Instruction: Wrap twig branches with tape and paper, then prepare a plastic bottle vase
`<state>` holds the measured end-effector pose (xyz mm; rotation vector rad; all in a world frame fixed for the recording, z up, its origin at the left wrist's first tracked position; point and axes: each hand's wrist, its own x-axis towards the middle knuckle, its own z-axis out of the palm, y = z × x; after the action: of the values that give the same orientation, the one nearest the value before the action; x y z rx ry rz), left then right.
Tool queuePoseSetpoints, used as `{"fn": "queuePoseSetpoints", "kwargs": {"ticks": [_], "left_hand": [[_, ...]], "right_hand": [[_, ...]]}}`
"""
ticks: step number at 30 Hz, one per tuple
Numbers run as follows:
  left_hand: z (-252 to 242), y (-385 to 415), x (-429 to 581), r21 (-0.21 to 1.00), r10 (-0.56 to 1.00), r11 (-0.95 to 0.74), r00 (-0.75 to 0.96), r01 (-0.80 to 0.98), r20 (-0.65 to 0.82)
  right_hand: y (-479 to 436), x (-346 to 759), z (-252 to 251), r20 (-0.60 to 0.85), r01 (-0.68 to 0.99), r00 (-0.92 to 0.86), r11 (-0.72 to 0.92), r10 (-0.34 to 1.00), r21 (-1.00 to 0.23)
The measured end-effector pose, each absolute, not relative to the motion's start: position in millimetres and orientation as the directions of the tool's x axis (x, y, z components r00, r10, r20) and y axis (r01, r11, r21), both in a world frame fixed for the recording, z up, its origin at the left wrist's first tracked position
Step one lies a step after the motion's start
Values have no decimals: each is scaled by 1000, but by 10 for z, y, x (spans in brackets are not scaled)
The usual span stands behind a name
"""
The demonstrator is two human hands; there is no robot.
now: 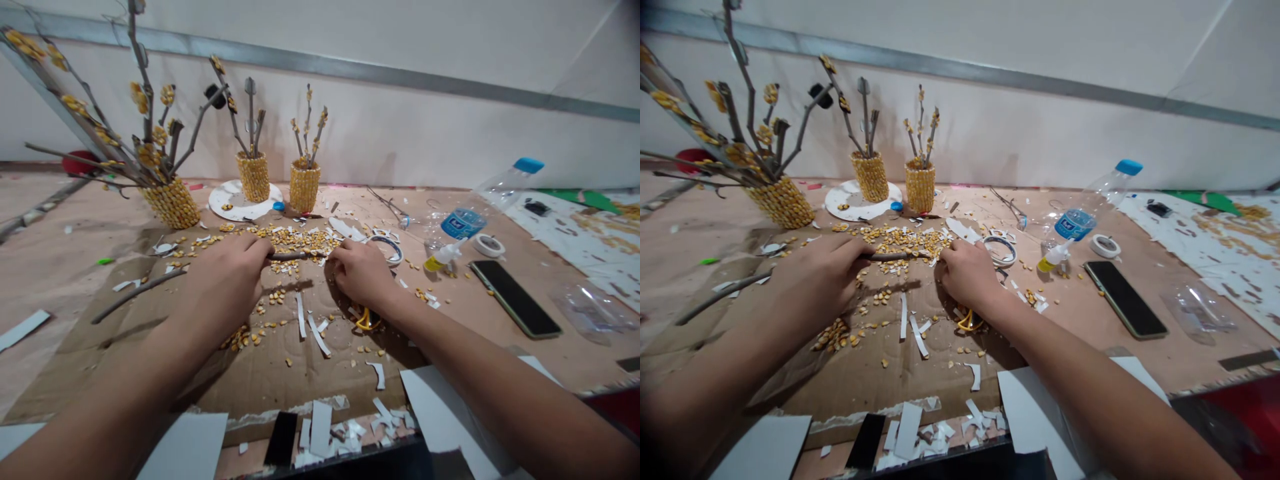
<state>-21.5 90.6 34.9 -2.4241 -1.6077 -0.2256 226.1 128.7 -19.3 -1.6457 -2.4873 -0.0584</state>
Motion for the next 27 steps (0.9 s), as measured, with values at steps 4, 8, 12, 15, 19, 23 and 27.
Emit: {"fn": "queuePoseSetpoints", "kwargs": {"ticks": [4,8,12,15,19,23,27], "left_hand": [[359,908,-206,-84,892,-371,380,925,245],[359,893,-201,-63,886,-387,390,920,253],[348,877,-194,-46,888,-386,384,922,251],[340,878,-188,-40,890,-383,380,923,253],[334,883,-182,-32,901,-368,365,929,234],[317,882,-178,-32,900,-367,364,929,242],[310,869,-159,-23,889,-389,382,921,252]], "right_hand": [[1250,2243,-161,119,910,-407,414,906,-40],[1238,2257,-145,76,903,-426,429,901,-29],[1240,2267,-181,54,889,-457,457,888,-2],[1243,2267,-219,64,883,-469,470,881,6],[1247,2280,-198,110,897,-436,442,893,-32],[1203,2330,-98,240,870,-426,468,872,-155],[1110,2365,-57,545,658,-445,672,711,-340]]}}
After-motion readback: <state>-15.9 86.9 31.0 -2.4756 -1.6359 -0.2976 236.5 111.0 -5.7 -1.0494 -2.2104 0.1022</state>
